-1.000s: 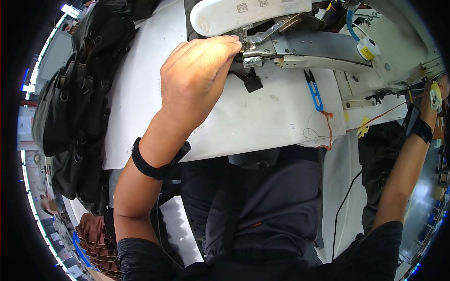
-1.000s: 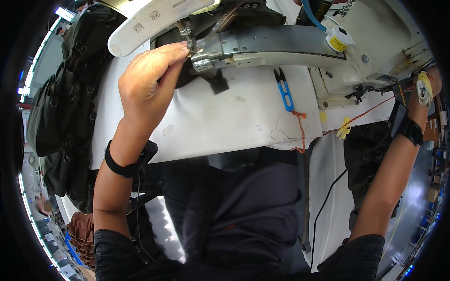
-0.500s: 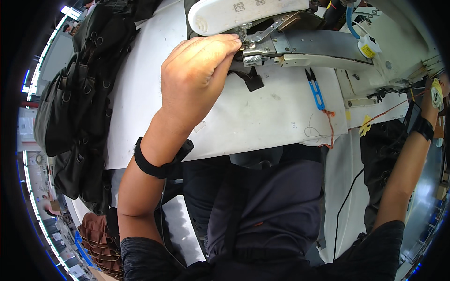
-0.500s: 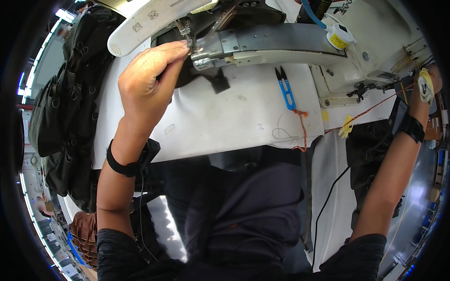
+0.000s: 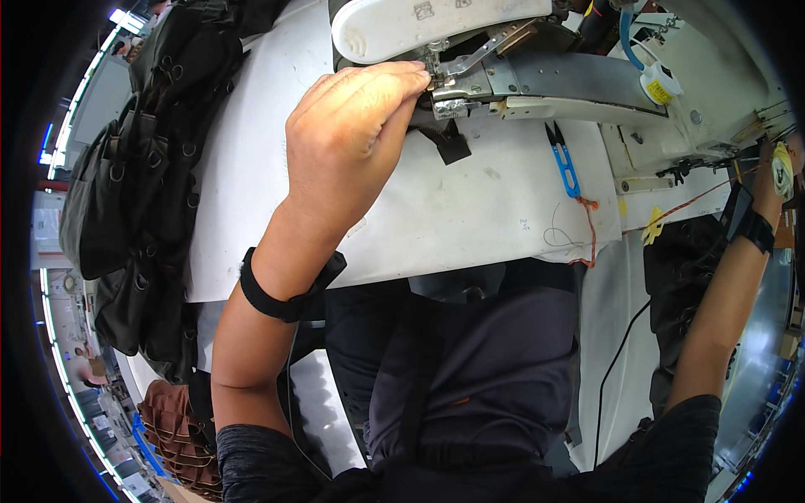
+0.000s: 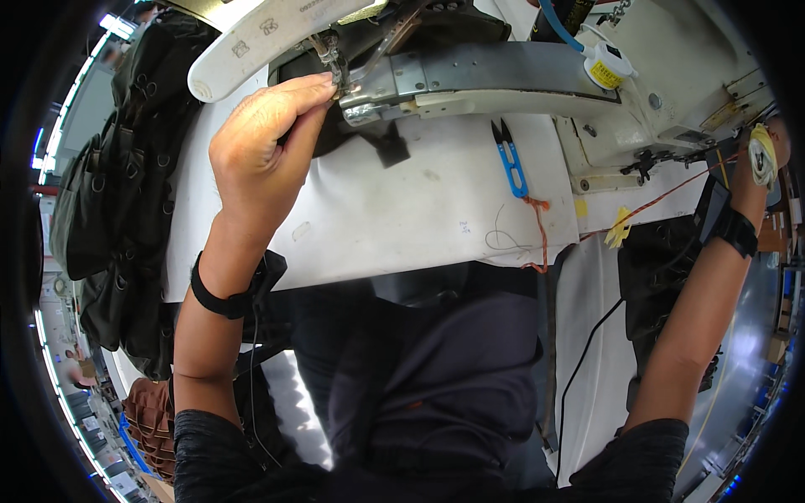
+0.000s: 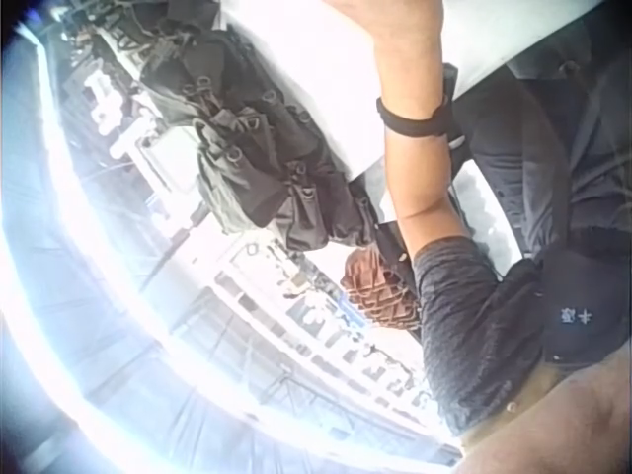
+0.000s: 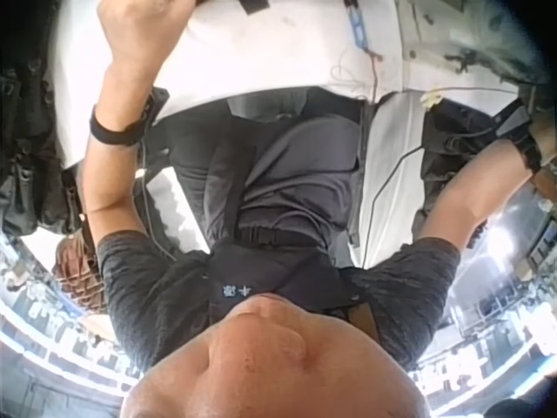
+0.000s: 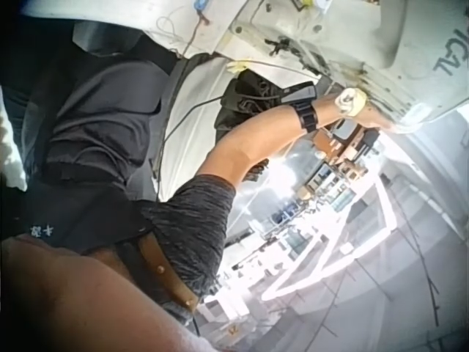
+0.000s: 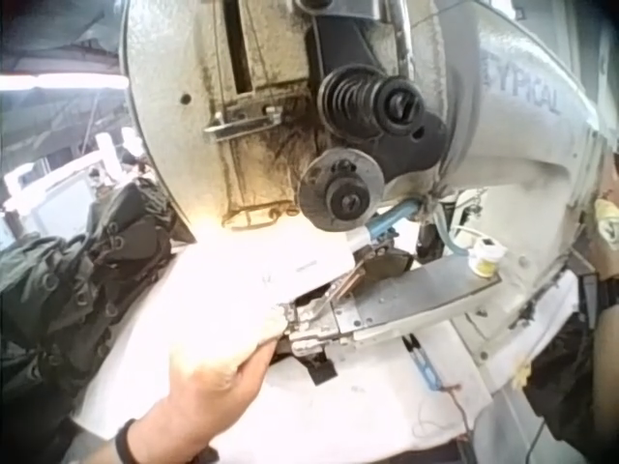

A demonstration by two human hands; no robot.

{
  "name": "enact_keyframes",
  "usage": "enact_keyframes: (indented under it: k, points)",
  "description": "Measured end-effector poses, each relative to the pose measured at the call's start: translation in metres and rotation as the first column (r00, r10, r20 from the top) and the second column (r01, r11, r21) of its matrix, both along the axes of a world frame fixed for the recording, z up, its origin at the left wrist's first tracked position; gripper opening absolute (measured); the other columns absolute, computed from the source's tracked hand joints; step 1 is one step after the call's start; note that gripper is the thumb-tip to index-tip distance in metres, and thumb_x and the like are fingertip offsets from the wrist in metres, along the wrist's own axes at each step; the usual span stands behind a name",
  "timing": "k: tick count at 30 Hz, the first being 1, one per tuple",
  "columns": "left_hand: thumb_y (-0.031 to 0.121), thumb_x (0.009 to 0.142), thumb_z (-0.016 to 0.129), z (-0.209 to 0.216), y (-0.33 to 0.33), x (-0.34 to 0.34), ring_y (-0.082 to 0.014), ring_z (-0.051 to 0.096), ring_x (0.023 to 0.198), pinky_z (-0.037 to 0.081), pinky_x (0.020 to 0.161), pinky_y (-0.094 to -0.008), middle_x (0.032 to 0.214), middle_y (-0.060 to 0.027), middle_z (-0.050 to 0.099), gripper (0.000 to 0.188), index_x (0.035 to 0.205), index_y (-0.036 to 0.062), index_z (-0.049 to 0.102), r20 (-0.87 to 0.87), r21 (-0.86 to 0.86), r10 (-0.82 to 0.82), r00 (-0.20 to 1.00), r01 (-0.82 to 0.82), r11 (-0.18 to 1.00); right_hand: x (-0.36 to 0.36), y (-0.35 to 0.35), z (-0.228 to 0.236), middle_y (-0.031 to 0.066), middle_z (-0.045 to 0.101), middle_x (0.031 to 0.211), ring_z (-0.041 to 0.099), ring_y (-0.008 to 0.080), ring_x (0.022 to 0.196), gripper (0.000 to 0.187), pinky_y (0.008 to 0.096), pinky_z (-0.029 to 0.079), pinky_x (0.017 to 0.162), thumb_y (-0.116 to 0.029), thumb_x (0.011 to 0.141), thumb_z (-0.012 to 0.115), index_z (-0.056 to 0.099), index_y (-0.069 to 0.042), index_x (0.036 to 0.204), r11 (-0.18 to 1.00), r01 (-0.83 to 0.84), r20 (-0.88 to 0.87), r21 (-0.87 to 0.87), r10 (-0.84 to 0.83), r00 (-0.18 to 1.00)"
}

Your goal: Manually attaching and sewing hardware components like a zipper pull and ring to a leather bag using a sewing machine.

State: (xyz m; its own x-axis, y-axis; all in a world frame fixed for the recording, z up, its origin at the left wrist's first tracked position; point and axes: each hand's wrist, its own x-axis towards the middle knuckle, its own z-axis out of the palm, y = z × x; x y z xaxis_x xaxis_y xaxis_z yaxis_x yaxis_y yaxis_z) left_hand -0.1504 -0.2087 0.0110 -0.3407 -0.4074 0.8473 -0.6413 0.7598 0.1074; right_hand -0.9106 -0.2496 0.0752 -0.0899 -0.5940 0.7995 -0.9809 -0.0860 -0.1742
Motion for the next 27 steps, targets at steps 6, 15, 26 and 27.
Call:
enact_keyframes:
  k: [6, 15, 26, 27]
  points:
    - [-0.001, 0.082, 0.077, -0.002, 0.000, 0.002, -0.0229, 0.074, 0.087, 0.056, 0.075, -0.0323, 0.095, -0.0070, 0.078, 0.012, 0.093, 0.0045, 0.076, 0.043, 0.019, 0.025, 0.999, -0.026, 0.999, -0.019, -0.026, -0.047, 0.0208, 0.074, 0.102, 0.069, 0.0333, 0.104, 0.039, 0.0390, 0.052, 0.091, -0.042, 0.098, 0.059, 0.075, -0.008, 0.110, 0.825, 0.555, -0.321, 0.105, -0.500, 0.804]
    - [-0.002, 0.082, 0.078, 0.005, 0.003, 0.003, -0.0250, 0.074, 0.087, 0.056, 0.076, -0.0324, 0.098, -0.0093, 0.078, 0.014, 0.094, 0.0032, 0.077, 0.049, 0.049, 0.051, 0.997, -0.054, 0.997, 0.232, 0.000, -0.001, 0.0137, 0.073, 0.109, 0.070, 0.0225, 0.094, 0.039, 0.0329, 0.054, 0.084, -0.035, 0.102, 0.063, 0.068, -0.001, 0.120, 0.915, 0.135, 0.530, -0.379, 0.095, 0.843]
    - [0.002, 0.082, 0.080, 0.014, 0.013, -0.002, -0.0274, 0.074, 0.082, 0.056, 0.075, -0.0340, 0.094, -0.0119, 0.078, 0.015, 0.096, 0.0042, 0.079, 0.061, 0.128, 0.104, 0.993, -0.111, 0.986, 0.142, -0.054, 0.173, 0.0041, 0.073, 0.091, 0.063, 0.0133, 0.083, 0.051, 0.0295, 0.050, 0.079, -0.049, 0.096, 0.068, 0.076, 0.001, 0.105, 0.905, -0.129, 0.438, 0.405, -0.068, 0.897]
    - [0.001, 0.081, 0.080, 0.017, 0.014, -0.004, -0.0293, 0.074, 0.083, 0.057, 0.077, -0.0354, 0.094, -0.0131, 0.078, 0.017, 0.097, 0.0038, 0.079, 0.068, 0.164, 0.103, 0.992, -0.113, 0.980, 0.140, -0.055, 0.178, 0.0037, 0.072, 0.088, 0.062, 0.0135, 0.080, 0.050, 0.0299, 0.050, 0.077, -0.049, 0.096, 0.069, 0.077, 0.000, 0.102, 0.846, -0.160, 0.437, 0.509, -0.093, 0.895]
